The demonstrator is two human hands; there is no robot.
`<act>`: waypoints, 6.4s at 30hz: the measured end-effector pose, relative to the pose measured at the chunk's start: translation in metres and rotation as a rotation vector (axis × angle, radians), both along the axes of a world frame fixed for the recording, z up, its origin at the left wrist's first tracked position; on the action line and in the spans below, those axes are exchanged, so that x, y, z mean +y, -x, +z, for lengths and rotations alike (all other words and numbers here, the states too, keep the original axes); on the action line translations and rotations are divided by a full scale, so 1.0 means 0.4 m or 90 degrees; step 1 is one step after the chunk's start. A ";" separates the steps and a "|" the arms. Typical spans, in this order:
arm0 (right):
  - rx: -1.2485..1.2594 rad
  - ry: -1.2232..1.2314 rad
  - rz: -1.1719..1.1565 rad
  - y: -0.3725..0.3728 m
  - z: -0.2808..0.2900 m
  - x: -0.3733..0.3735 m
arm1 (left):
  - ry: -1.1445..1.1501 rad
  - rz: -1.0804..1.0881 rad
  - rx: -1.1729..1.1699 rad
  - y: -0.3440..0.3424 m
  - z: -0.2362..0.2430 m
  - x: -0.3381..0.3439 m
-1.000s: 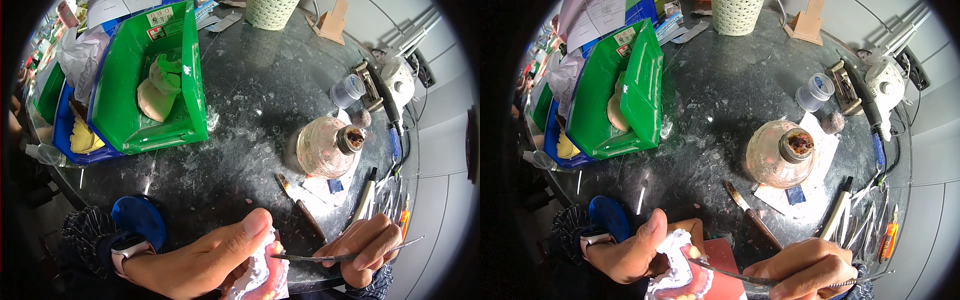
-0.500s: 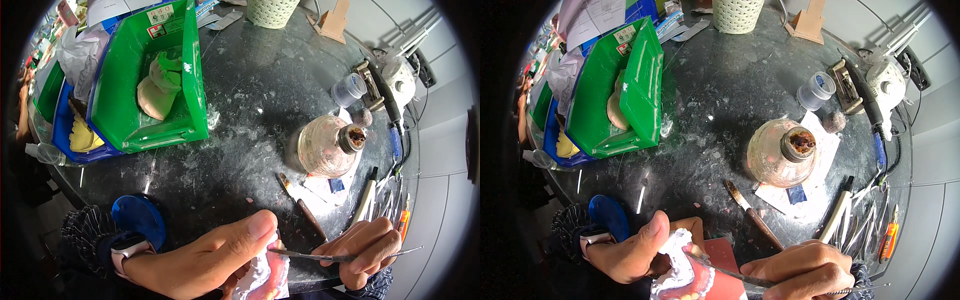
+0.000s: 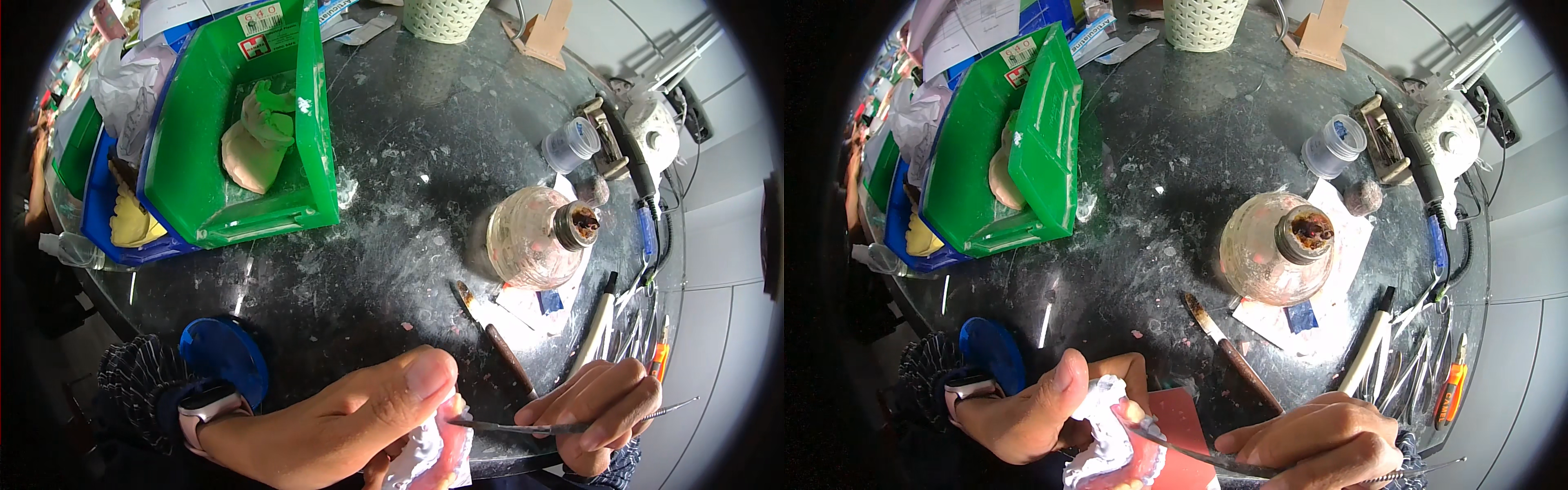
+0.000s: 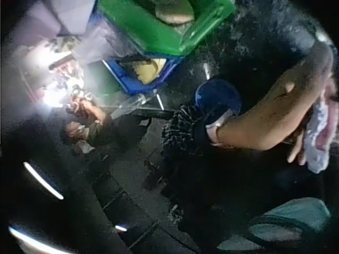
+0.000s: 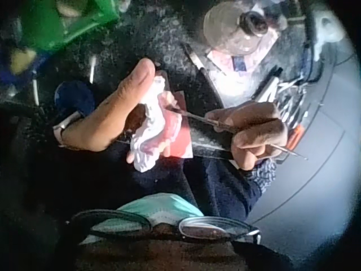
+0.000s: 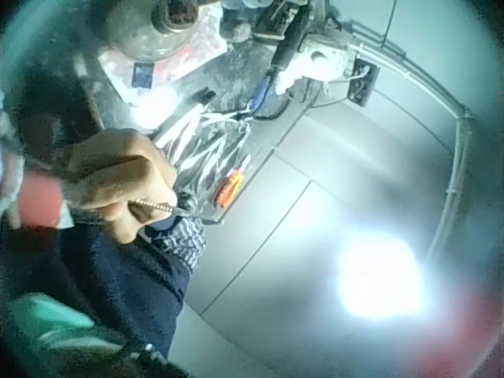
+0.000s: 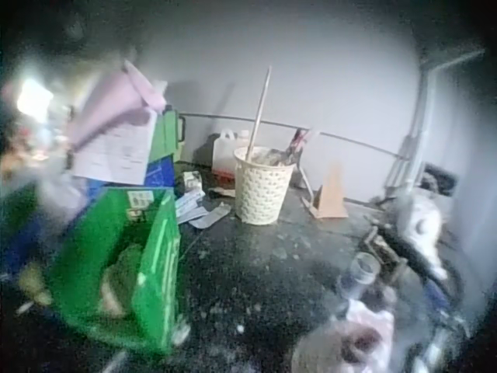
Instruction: The person carves and shapes wax onto a dental cast around artificial teeth using dental carving tools, turning and holding the mold by hand.
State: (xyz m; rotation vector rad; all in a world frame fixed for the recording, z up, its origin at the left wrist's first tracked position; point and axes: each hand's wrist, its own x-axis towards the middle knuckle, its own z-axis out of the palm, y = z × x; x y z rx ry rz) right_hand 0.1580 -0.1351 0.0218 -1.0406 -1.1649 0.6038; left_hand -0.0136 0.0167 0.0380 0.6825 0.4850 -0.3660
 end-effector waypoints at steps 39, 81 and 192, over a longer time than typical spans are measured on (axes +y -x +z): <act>-0.097 -0.040 -0.337 0.006 0.010 0.033 | -0.067 0.020 -0.091 0.013 -0.041 0.000; 0.007 -0.220 -0.330 -0.222 -0.025 -0.065 | -0.973 0.216 -0.435 -0.273 0.054 0.020; -0.318 -0.089 -0.485 -0.071 -0.057 -0.023 | -0.288 0.131 -0.236 -0.028 0.022 0.055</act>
